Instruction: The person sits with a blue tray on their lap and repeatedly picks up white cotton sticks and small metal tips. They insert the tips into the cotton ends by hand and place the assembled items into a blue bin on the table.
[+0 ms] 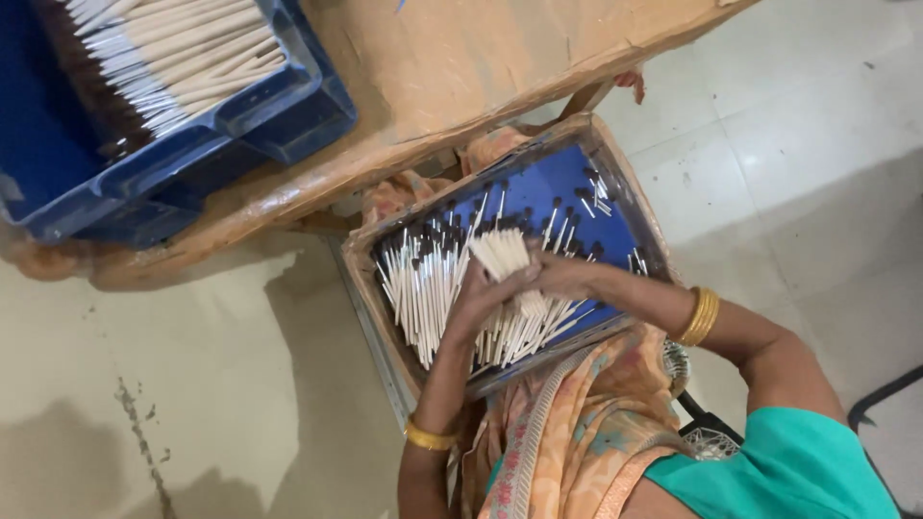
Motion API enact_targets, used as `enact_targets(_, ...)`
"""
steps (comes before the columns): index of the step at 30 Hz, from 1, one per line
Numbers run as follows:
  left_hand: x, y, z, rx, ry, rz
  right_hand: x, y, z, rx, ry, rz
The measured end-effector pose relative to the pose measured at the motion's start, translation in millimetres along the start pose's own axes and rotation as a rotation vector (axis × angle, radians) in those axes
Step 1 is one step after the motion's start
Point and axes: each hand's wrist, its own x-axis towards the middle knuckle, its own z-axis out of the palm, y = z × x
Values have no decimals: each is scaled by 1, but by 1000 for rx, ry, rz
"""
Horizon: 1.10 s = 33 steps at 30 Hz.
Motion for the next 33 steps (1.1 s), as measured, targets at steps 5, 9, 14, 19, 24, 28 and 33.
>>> enact_targets(5,-31,-24,-4,-101,3,-518,-30,6,25,-161,-134,266)
enact_targets(9,-55,-97,-44,-464,186,-159,-49,-1,-8,-667,91,-25)
enact_targets(14,-97,-86,-44,-141,360,-364,-41,11,-67,-1424,700,-202)
enact_targets(19,-130,-107,-26,-282,283,-325,-15,9,-77,-1561,798,-248)
enact_targets(24,-104,-80,-20,-290,318,-339,-21,-28,-67,-1453,880,-458)
enact_targets(28,-77,-44,-12,-582,167,-261,-33,-35,-44,-657,632,-481)
enact_targets(33,-68,-57,-7,-749,174,-340,-34,-29,-13,369,255,-379)
